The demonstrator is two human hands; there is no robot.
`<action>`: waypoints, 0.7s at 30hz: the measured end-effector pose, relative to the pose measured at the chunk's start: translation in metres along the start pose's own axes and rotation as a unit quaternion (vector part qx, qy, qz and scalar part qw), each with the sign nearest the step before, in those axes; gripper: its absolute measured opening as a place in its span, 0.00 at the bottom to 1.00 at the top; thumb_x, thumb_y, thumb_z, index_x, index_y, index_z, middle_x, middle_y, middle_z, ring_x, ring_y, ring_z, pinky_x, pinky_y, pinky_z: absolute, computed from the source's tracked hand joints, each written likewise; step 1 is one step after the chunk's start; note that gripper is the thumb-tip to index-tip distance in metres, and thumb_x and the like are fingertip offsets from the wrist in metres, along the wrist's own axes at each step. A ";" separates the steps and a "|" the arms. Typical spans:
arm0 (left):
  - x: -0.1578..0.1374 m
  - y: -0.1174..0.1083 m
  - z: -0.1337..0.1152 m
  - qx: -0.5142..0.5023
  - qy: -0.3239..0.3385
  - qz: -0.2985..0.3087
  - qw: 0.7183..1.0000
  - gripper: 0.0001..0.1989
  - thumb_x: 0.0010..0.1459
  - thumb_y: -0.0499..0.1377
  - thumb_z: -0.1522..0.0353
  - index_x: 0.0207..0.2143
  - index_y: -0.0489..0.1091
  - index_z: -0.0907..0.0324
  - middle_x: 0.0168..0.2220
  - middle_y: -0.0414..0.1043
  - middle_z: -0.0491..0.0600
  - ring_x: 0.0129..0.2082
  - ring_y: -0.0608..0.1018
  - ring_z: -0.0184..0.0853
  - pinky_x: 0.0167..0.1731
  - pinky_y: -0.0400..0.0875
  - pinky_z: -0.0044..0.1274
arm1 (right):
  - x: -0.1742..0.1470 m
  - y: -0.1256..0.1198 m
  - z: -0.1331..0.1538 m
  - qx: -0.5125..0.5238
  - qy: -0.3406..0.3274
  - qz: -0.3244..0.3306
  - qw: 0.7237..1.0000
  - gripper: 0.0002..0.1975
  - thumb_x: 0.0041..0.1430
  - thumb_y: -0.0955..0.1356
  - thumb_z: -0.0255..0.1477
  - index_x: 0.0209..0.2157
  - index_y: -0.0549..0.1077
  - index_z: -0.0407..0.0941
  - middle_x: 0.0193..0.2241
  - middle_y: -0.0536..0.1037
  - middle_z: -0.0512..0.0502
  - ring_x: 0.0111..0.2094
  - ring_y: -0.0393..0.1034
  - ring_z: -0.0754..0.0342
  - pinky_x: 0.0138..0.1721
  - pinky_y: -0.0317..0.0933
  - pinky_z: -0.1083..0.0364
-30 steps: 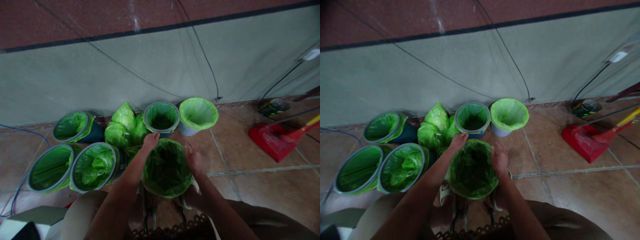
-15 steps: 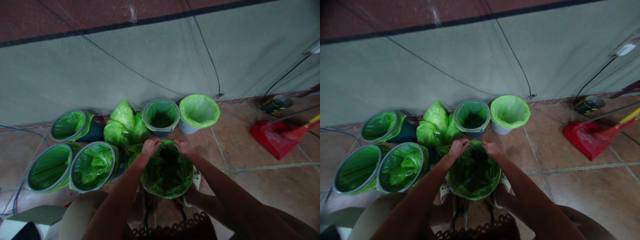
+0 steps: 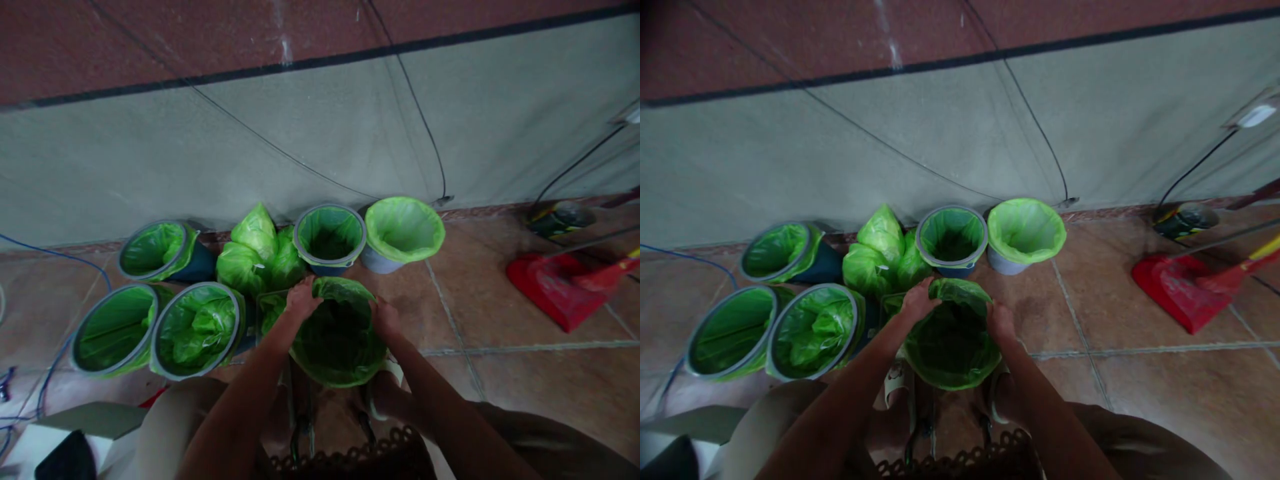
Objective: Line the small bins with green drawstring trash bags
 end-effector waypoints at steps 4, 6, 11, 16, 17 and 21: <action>0.005 -0.017 0.004 -0.071 -0.006 -0.025 0.997 0.33 0.57 0.63 0.55 0.60 0.64 0.61 0.57 0.72 0.57 0.56 0.74 0.42 0.55 0.66 0.27 | -0.012 -0.019 0.000 0.020 0.032 -0.067 0.997 0.24 0.69 0.60 0.38 0.58 0.68 0.36 0.49 0.78 0.29 0.48 0.75 0.42 0.46 0.65 0.50; 0.012 -0.025 0.005 -0.097 -0.013 -0.034 0.995 0.26 0.64 0.56 0.54 0.58 0.67 0.61 0.54 0.74 0.56 0.54 0.76 0.39 0.53 0.68 0.25 | -0.002 -0.037 0.013 0.034 0.007 -0.107 0.994 0.26 0.70 0.59 0.38 0.61 0.66 0.36 0.53 0.75 0.29 0.53 0.72 0.41 0.50 0.64 0.49; 0.027 -0.018 -0.004 -0.056 -0.017 0.012 0.998 0.25 0.71 0.41 0.59 0.46 0.76 0.60 0.46 0.79 0.55 0.47 0.79 0.38 0.47 0.69 0.25 | 0.044 -0.045 0.069 0.059 -0.152 -0.024 0.986 0.21 0.72 0.55 0.33 0.56 0.72 0.41 0.52 0.78 0.39 0.53 0.73 0.49 0.54 0.61 0.55; 0.015 -0.004 -0.005 0.001 0.059 0.010 0.998 0.19 0.69 0.47 0.60 0.45 0.76 0.56 0.43 0.80 0.53 0.45 0.80 0.37 0.47 0.69 0.25 | 0.052 -0.016 0.077 -0.012 -0.205 0.072 0.976 0.18 0.71 0.57 0.32 0.49 0.76 0.44 0.44 0.82 0.41 0.44 0.77 0.50 0.45 0.63 0.57; 0.012 -0.002 -0.001 0.014 0.063 0.009 0.998 0.17 0.69 0.48 0.60 0.44 0.76 0.56 0.43 0.80 0.53 0.45 0.80 0.38 0.47 0.68 0.25 | 0.050 -0.014 0.074 -0.019 -0.209 0.075 0.975 0.17 0.71 0.57 0.31 0.49 0.76 0.44 0.43 0.82 0.41 0.44 0.77 0.50 0.44 0.62 0.58; 0.003 -0.001 0.016 0.043 0.042 0.005 0.998 0.14 0.67 0.52 0.61 0.45 0.75 0.56 0.42 0.79 0.54 0.46 0.80 0.39 0.47 0.69 0.26 | 0.046 -0.008 0.060 -0.025 -0.201 0.080 0.976 0.16 0.69 0.58 0.28 0.47 0.76 0.42 0.40 0.82 0.38 0.41 0.77 0.50 0.42 0.62 0.57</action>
Point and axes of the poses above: each hand's wrist, its own x-axis towards the middle knuckle, its own y-axis out of the palm, z = x × y, the point moved 7 cm from there along x, towards the middle knuckle
